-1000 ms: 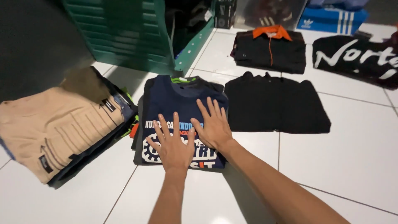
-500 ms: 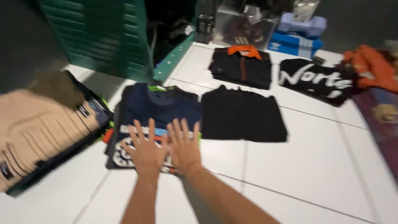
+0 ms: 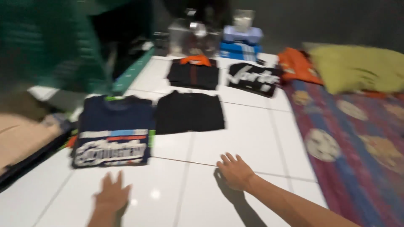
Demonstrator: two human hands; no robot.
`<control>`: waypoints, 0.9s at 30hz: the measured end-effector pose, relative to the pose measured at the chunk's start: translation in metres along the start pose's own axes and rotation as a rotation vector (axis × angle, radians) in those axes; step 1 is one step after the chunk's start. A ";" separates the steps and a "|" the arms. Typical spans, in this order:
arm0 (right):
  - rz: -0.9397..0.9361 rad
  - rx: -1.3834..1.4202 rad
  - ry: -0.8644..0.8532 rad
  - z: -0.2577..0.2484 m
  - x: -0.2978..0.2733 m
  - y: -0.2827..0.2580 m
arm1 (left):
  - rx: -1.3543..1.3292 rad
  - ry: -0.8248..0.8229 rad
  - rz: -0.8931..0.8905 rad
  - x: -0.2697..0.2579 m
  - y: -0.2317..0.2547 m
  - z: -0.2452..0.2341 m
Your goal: Fold several t-shirts on the floor.
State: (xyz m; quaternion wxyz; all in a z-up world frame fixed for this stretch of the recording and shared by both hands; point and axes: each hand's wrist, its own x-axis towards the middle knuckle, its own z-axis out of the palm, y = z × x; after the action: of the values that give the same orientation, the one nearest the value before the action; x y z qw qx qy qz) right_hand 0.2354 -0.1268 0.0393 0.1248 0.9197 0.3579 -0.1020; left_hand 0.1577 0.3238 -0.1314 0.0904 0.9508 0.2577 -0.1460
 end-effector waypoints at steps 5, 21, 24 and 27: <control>0.165 -0.052 -0.247 0.083 -0.145 0.091 | 0.128 -0.033 0.318 0.079 -0.060 0.069; 0.688 0.345 -0.112 0.189 -0.471 0.342 | -0.173 -0.126 1.049 -0.299 0.627 0.051; 0.870 0.347 0.045 0.212 -0.485 0.374 | -0.082 -0.335 1.101 -0.434 0.705 0.011; 1.070 0.353 0.335 0.266 -0.484 0.413 | 0.230 -0.218 1.132 -0.450 0.778 0.080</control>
State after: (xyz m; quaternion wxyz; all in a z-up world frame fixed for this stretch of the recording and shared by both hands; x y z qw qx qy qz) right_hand 0.1420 -0.8076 -0.0147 -0.0542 0.9830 -0.1634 0.0638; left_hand 0.1701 -0.5664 0.0143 0.0765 0.9236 -0.3185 -0.1992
